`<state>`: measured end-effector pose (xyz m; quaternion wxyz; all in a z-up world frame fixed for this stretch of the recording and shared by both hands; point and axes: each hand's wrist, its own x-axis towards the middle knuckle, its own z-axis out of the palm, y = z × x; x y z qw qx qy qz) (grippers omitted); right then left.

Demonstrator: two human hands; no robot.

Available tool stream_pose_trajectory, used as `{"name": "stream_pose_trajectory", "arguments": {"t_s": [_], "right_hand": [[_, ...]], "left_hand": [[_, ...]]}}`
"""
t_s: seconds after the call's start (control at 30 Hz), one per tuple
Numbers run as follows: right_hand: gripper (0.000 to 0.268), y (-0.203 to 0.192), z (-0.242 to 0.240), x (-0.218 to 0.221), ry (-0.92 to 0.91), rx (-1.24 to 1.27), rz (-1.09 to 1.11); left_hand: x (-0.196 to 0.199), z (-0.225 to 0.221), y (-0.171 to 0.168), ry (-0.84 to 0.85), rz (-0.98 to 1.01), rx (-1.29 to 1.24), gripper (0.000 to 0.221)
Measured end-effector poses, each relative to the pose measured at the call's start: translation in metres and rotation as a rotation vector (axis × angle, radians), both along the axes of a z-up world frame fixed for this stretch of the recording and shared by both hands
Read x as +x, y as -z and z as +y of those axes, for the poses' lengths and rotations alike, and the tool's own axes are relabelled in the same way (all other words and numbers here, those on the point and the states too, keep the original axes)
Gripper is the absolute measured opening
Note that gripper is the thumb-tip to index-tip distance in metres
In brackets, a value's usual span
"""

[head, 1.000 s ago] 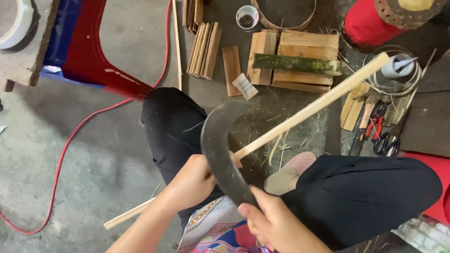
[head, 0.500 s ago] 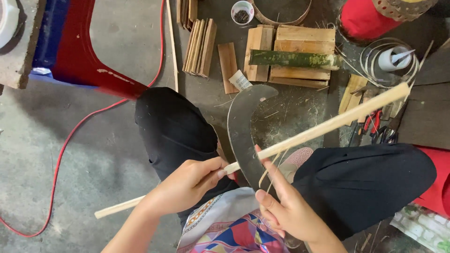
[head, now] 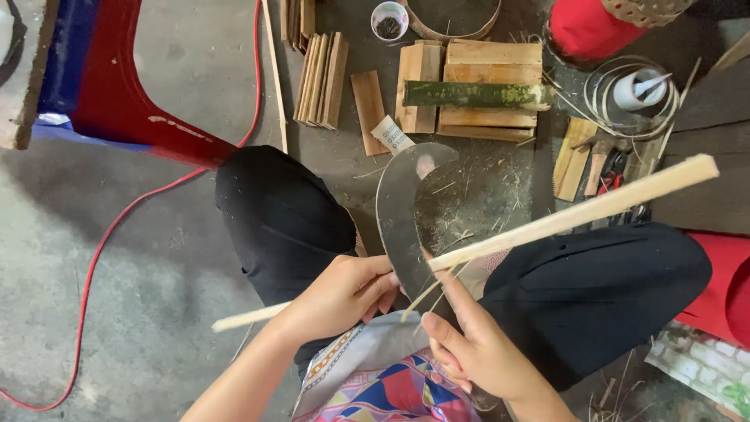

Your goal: Shaving thin strips of bamboo using a curved blade or sickle to prepare them for craft use.

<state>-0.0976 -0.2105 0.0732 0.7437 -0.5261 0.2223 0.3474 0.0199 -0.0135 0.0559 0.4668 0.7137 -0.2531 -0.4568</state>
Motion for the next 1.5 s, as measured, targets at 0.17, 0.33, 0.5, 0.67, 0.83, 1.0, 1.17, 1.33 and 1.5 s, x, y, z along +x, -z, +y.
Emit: {"name": "stream_pose_trajectory", "arguments": {"t_s": [0.17, 0.33, 0.5, 0.67, 0.83, 1.0, 1.17, 1.33, 1.5], "right_hand": [[0.076, -0.011, 0.009, -0.006, -0.081, -0.189, -0.009], [0.066, -0.004, 0.011, -0.014, -0.200, -0.288, -0.073], [0.052, -0.015, 0.014, -0.010, -0.365, -0.465, -0.101], [0.060, -0.022, 0.022, -0.011, -0.321, -0.430, -0.186], [0.035, 0.021, -0.041, -0.014, 0.059, -0.632, -0.069], [0.053, 0.027, -0.037, -0.011, 0.454, -0.284, -0.134], [0.078, 0.031, 0.002, -0.016, -0.005, -0.122, 0.052], [0.072, 0.000, 0.020, 0.009, -0.168, -0.104, -0.014], [0.078, -0.004, 0.019, 0.015, -0.220, -0.125, 0.007]], "left_hand": [[-0.009, 0.005, -0.011, -0.108, -0.164, 0.078, 0.035], [-0.013, 0.012, -0.020, -0.098, -0.189, 0.044, 0.019], [-0.019, 0.020, -0.018, -0.106, -0.239, 0.042, 0.015], [-0.022, 0.037, -0.014, -0.050, -0.358, -0.149, 0.011], [-0.023, 0.085, -0.019, -0.079, -0.234, 0.269, 0.017], [-0.009, 0.072, -0.012, -0.129, -0.191, 0.739, 0.021], [-0.002, 0.048, -0.004, -0.348, -0.081, 0.346, 0.029], [-0.002, 0.035, -0.008, -0.346, -0.104, 0.248, 0.026], [-0.006, 0.022, -0.012, -0.310, -0.087, 0.255, 0.028]]}}
